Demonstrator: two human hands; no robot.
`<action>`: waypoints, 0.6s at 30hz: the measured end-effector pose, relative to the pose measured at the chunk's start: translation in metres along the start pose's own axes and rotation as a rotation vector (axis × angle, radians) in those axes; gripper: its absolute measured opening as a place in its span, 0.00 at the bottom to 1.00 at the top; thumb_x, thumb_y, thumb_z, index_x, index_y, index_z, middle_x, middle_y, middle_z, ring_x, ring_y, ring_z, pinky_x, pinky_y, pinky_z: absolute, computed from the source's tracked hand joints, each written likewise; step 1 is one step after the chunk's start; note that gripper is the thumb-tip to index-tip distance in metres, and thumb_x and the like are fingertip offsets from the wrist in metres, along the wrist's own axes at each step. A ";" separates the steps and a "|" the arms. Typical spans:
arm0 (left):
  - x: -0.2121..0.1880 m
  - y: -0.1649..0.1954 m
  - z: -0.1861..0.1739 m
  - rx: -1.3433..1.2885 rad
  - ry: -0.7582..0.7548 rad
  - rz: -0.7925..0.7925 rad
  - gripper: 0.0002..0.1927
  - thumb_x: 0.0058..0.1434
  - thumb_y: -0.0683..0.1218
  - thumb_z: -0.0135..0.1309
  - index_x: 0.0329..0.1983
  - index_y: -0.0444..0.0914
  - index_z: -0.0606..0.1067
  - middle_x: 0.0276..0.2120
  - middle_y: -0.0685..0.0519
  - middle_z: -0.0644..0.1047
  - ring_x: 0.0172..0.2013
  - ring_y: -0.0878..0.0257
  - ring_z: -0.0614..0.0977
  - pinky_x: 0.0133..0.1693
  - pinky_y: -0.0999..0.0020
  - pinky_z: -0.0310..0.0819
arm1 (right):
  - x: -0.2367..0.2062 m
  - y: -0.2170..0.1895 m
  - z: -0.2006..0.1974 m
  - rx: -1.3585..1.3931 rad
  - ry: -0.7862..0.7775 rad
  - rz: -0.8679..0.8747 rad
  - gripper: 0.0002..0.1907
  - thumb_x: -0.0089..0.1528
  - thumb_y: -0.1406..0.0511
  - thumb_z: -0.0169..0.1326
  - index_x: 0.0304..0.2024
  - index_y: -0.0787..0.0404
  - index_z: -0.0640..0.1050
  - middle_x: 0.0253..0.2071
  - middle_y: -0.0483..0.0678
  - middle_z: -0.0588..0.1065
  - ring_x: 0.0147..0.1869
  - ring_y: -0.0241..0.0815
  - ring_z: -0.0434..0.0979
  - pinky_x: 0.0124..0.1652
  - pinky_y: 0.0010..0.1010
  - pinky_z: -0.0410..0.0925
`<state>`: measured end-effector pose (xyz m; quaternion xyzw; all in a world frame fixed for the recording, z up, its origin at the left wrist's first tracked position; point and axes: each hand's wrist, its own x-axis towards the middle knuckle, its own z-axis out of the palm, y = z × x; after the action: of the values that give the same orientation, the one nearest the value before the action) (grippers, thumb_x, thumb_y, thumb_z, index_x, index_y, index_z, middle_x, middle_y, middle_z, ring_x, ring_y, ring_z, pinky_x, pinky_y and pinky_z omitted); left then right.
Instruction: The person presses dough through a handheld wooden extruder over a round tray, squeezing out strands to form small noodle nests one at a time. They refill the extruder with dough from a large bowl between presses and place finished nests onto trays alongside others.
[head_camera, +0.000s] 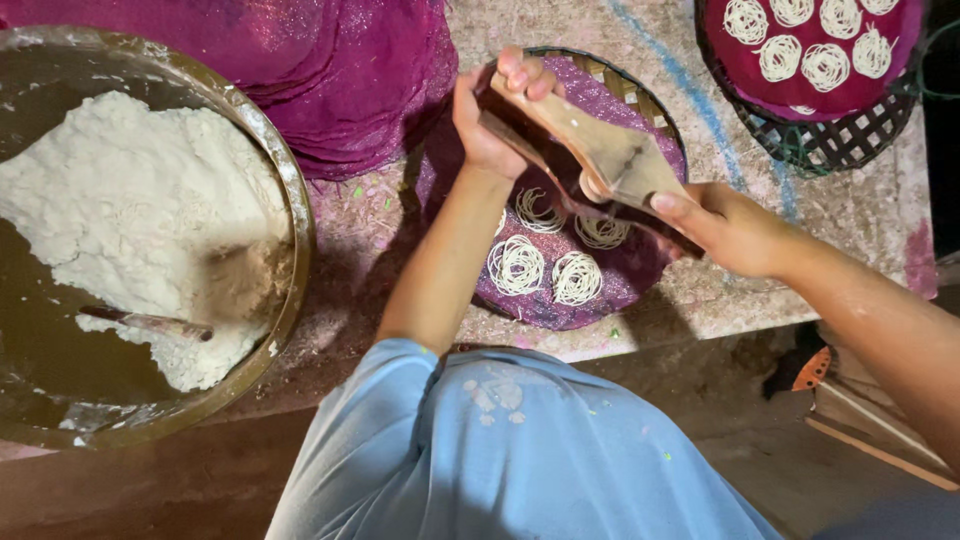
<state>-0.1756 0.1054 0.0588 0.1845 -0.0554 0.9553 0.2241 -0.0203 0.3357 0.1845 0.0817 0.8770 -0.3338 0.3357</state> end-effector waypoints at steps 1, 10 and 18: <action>0.005 0.002 -0.001 0.015 -0.008 0.011 0.14 0.70 0.58 0.40 0.40 0.45 0.66 0.33 0.59 0.69 0.40 0.63 0.71 0.56 0.60 0.69 | 0.002 -0.003 0.000 0.006 0.029 -0.029 0.39 0.65 0.37 0.35 0.32 0.63 0.79 0.25 0.49 0.78 0.30 0.42 0.78 0.34 0.36 0.72; -0.006 -0.001 -0.001 -0.061 0.034 -0.025 0.14 0.69 0.58 0.39 0.39 0.45 0.67 0.32 0.60 0.68 0.39 0.63 0.72 0.54 0.60 0.70 | -0.004 0.001 0.004 0.077 -0.003 0.046 0.36 0.66 0.41 0.37 0.32 0.65 0.78 0.24 0.50 0.78 0.27 0.41 0.79 0.32 0.33 0.73; 0.019 0.006 -0.016 0.200 0.247 -0.216 0.24 0.64 0.62 0.37 0.40 0.38 0.71 0.37 0.52 0.77 0.42 0.58 0.78 0.51 0.59 0.75 | 0.012 0.026 -0.002 0.238 0.097 -0.106 0.29 0.69 0.46 0.43 0.34 0.65 0.77 0.26 0.47 0.76 0.29 0.38 0.75 0.31 0.31 0.68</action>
<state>-0.1994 0.1110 0.0508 0.0919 0.0880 0.9419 0.3108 -0.0204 0.3559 0.1640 0.0904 0.8496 -0.4483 0.2629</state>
